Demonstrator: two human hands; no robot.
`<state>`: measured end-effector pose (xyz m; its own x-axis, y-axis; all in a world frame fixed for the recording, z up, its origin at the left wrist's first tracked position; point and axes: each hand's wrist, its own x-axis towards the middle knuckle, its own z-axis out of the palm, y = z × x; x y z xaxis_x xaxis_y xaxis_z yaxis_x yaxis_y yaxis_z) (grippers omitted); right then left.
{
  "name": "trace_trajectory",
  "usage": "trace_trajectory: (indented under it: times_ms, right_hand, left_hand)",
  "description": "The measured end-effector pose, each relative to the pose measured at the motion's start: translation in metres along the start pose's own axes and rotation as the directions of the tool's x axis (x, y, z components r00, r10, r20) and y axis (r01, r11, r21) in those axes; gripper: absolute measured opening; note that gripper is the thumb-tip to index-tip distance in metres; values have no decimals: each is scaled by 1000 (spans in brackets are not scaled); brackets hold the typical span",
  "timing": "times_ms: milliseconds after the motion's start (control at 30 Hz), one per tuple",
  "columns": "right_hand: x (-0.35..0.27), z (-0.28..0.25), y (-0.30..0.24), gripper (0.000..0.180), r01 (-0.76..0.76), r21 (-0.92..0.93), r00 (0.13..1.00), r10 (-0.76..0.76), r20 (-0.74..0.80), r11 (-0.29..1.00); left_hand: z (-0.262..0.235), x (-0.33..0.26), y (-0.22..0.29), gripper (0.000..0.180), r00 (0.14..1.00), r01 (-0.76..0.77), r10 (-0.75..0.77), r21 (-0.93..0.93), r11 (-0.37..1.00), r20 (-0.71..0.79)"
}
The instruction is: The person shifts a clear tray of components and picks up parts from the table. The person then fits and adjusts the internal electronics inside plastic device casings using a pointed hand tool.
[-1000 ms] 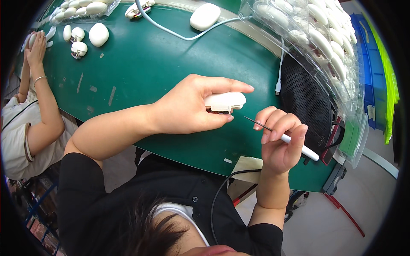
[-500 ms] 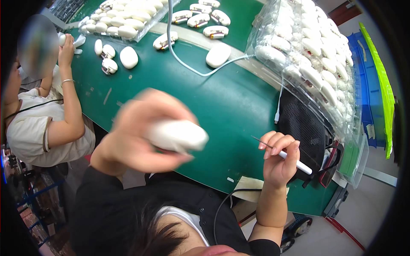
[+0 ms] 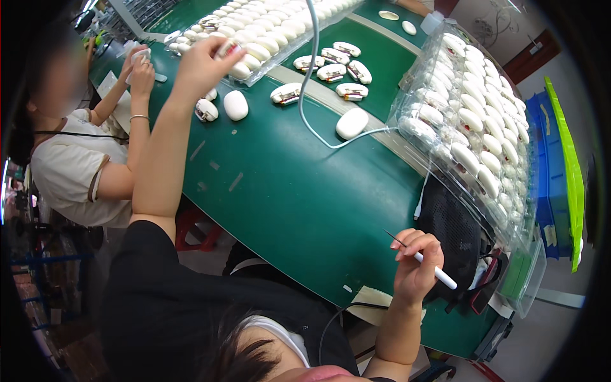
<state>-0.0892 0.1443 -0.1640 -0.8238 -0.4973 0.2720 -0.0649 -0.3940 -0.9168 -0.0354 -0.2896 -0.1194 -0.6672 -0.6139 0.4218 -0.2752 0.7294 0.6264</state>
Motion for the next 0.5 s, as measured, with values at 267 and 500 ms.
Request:
trace_trajectory:
  times_ms: [267, 500]
  right_hand:
    - [-3, 9, -5, 39, 10, -50, 999, -8, 39, 999]
    - [-1, 0, -2, 37, 16, -79, 999, -19, -33, 997]
  left_hand:
    - [47, -105, 16, 44, 961, -260, 227, 230, 938, 160]
    - [16, -119, 10, 40, 964, -224, 138, 418, 880, 225]
